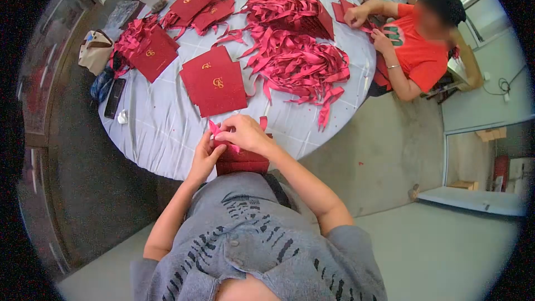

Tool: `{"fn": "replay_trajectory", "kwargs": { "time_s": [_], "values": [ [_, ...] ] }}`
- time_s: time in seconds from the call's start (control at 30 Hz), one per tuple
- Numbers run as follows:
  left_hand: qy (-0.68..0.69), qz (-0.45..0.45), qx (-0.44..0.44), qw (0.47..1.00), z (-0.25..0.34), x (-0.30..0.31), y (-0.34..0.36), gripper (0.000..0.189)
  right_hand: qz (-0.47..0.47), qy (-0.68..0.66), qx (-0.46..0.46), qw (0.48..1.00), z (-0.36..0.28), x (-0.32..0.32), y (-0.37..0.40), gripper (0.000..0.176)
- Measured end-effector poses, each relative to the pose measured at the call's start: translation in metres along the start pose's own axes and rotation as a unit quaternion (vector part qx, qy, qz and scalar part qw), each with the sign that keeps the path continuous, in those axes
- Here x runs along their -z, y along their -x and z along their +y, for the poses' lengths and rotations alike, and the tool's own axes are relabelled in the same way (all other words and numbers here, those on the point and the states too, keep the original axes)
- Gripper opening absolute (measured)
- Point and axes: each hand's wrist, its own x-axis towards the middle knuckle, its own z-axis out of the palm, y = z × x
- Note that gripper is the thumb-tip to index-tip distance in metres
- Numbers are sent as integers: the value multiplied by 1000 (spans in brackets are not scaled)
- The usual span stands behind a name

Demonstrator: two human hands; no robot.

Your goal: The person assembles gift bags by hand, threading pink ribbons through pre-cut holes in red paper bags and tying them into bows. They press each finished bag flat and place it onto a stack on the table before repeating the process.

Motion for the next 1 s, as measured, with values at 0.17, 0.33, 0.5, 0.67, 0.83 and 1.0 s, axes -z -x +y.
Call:
{"fn": "replay_trajectory", "kwargs": {
  "time_s": [0.17, 0.33, 0.5, 0.67, 0.83, 1.0],
  "values": [
    [-81, 27, 15, 996, -19, 2, 4, 45, 27, -246, -107, 963, 11, -5, -2, 13],
    [-63, -5, -14, 998, -17, -5, 5, 31, 156, -169, -118, 966, 12, -25, -5, 12],
    [-77, -14, 19, 997, -13, -5, 8, 22, 195, -135, -95, 967, 14, -29, -6, 14],
    [-66, 10, 44, 997, -8, -7, 9, 17, 221, -129, -95, 962, 12, -30, -6, 13],
    [-30, 50, 19, 998, -6, -22, 7, 17, 252, -121, -68, 958, 9, -33, -5, 10],
    [-26, 75, 19, 997, -9, -24, 3, 16, 222, -120, -46, 966, 5, -30, -7, 15]
  ]
}}
